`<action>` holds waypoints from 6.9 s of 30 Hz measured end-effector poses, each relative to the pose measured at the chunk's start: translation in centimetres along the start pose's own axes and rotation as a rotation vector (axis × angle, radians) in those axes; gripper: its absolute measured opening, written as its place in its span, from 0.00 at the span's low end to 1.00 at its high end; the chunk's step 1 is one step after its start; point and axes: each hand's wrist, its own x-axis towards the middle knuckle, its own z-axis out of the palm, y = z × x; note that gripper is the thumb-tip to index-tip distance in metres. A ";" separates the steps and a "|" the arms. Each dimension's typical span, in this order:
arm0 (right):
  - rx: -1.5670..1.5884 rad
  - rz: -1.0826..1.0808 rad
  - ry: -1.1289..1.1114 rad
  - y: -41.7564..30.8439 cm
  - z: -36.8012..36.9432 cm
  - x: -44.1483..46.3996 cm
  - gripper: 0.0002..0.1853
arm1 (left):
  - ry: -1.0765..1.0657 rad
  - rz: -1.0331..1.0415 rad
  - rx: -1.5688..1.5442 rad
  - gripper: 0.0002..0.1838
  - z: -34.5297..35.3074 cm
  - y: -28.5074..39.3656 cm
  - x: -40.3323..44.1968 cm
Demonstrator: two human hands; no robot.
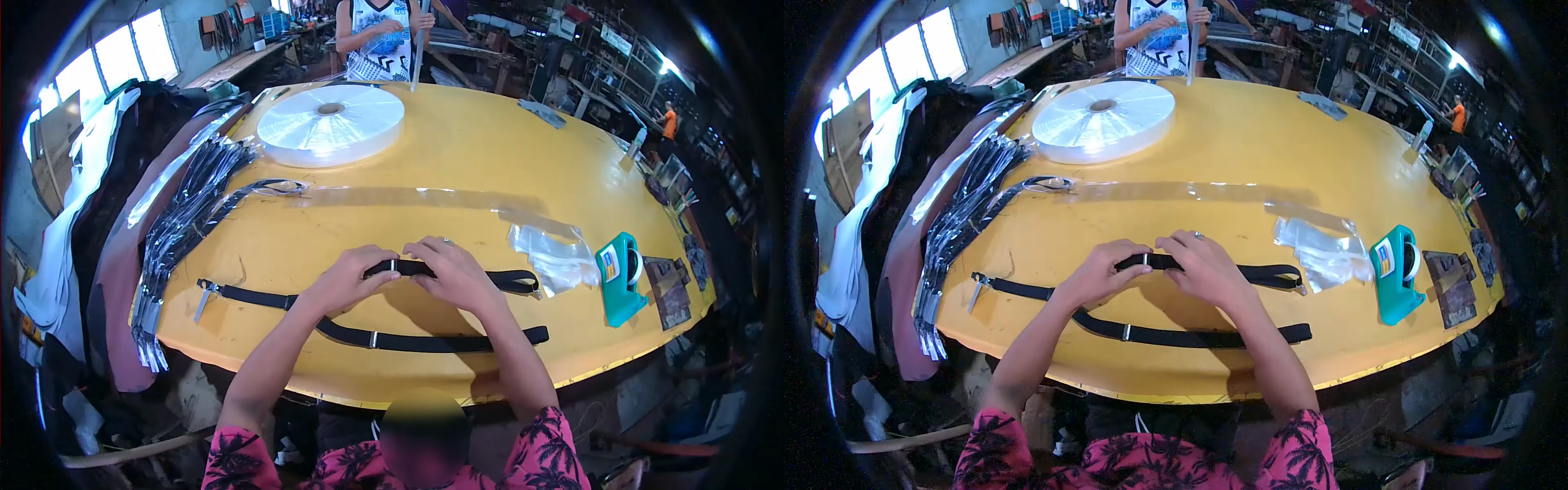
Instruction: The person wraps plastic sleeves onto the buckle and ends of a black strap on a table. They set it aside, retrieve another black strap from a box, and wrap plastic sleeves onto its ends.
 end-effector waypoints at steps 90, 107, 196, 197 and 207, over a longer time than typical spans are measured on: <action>0.526 0.218 -0.709 3.3 3.2 5.5 0.11 | 0.005 -0.497 0.147 0.17 -5.7 -2.6 -7.7; 0.735 0.194 -0.680 2.4 3.5 5.3 0.11 | -0.349 -0.596 -0.345 0.18 -3.8 -0.9 -2.2; -0.188 0.444 0.241 3.4 -4.3 -15.8 0.16 | 0.298 -0.352 0.375 0.21 -10.2 -2.1 -18.9; -0.193 0.430 0.240 3.3 -4.5 -15.8 0.16 | 0.313 -0.304 0.501 0.22 -9.7 -0.9 -18.4; -0.162 0.463 0.254 3.1 -4.3 -15.5 0.15 | -0.394 0.558 -1.087 0.17 2.7 18.4 -8.4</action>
